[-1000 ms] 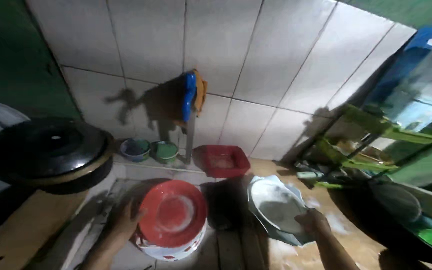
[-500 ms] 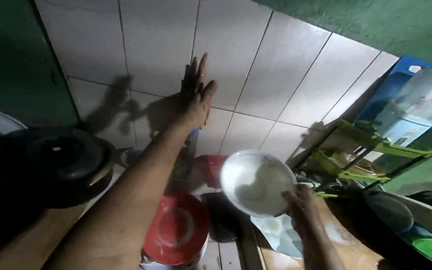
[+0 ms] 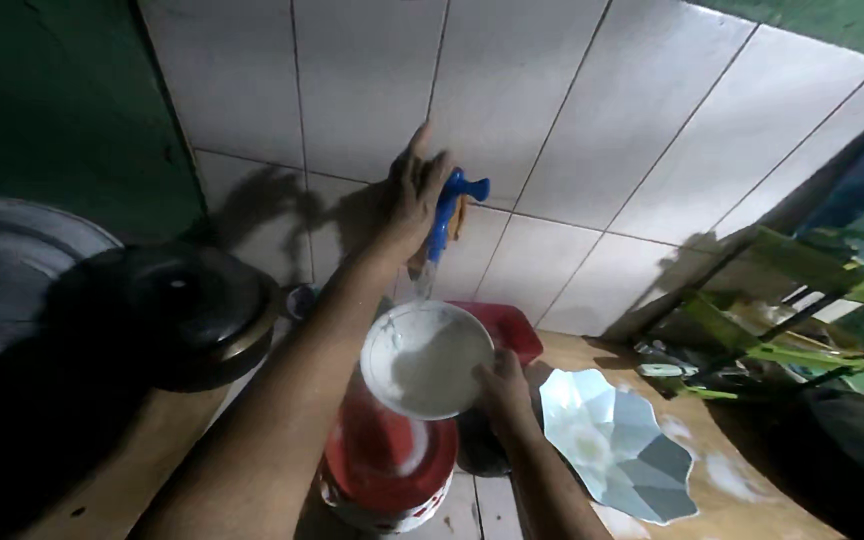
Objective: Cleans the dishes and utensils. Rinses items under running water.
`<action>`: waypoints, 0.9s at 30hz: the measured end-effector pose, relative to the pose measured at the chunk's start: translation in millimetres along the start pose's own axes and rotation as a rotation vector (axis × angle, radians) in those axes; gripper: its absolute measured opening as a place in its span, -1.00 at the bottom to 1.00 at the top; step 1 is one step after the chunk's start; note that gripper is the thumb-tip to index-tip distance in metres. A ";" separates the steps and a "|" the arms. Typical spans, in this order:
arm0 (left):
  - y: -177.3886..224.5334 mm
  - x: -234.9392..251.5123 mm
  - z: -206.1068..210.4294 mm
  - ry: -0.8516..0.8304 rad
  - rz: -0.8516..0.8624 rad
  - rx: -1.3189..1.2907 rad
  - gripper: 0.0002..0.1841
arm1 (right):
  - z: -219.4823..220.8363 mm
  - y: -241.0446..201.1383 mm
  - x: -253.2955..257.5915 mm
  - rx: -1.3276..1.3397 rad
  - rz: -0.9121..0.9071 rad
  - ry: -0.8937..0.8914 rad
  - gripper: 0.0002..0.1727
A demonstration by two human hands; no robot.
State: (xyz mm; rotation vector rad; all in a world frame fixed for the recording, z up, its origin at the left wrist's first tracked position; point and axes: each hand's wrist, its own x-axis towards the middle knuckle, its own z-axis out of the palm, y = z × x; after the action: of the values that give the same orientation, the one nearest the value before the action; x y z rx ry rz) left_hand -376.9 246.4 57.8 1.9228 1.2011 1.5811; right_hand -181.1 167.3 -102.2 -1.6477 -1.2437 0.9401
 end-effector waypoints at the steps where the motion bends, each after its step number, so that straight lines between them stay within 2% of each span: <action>1: -6.6 -16.3 -7.9 -0.047 -0.107 0.044 -0.44 | 1.3 1.8 -1.2 0.008 0.007 -0.012 -0.48; 3: -21.0 -58.0 -18.2 -0.338 -0.252 0.149 -0.55 | 6.0 6.3 1.2 0.045 0.022 -0.033 -0.49; 5: -37.3 -111.5 -14.8 -0.678 -0.299 0.260 -0.54 | 13.3 7.7 5.2 0.064 0.017 -0.042 -0.49; 7: -42.7 -171.0 0.1 -0.840 -0.332 0.418 -0.41 | 19.7 3.1 8.7 0.011 -0.022 -0.065 -0.49; 8: -44.6 -194.2 8.9 -0.852 -0.350 0.493 -0.35 | 22.3 -2.5 10.6 -0.043 -0.055 -0.086 -0.48; 9: -46.1 -211.2 17.4 -0.809 -0.364 0.540 -0.37 | 25.2 -11.1 12.1 -0.108 -0.089 -0.109 -0.48; 11: -56.6 -231.2 34.0 -0.580 -0.339 0.596 -0.60 | 33.3 -27.3 15.4 -0.209 -0.185 -0.144 -0.55; 13: -56.0 -223.6 39.6 -0.457 -0.438 0.489 -0.68 | 40.0 -44.1 19.0 -0.296 -0.253 -0.190 -0.59; 16: -53.3 -189.6 37.2 -0.279 -0.629 0.175 -0.60 | 41.0 -65.3 9.3 -0.362 -0.392 -0.213 -0.56; 18: -61.3 -172.6 39.0 -0.083 -0.687 -0.127 -0.57 | 49.6 -54.9 -2.0 -0.321 -0.601 -0.185 -0.55; 21: -62.1 -150.1 47.0 0.254 -0.800 -0.667 -0.66 | 70.9 -26.4 -11.6 -0.388 -0.945 -0.133 -0.48; 22: -63.6 -147.6 48.2 0.294 -0.796 -0.734 -0.66 | 76.5 -20.8 -9.4 -0.429 -1.008 -0.114 -0.45; 24: -66.9 -149.9 51.9 0.274 -0.780 -0.687 -0.63 | 81.3 -18.2 3.6 -0.488 -1.044 -0.069 -0.45; 26: -68.6 -153.0 56.5 0.231 -0.741 -0.548 -0.54 | 80.7 -26.8 24.1 -0.530 -0.982 -0.022 -0.48; 27: -69.5 -156.3 56.7 0.202 -0.711 -0.506 -0.50 | 78.3 -35.3 34.6 -0.531 -0.895 -0.018 -0.50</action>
State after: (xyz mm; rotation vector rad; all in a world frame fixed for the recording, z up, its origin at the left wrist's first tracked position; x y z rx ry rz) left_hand -350.9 174.2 -105.3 0.8958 1.2163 1.4903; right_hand -256.8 220.5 -100.1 -1.1953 -2.0958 0.0632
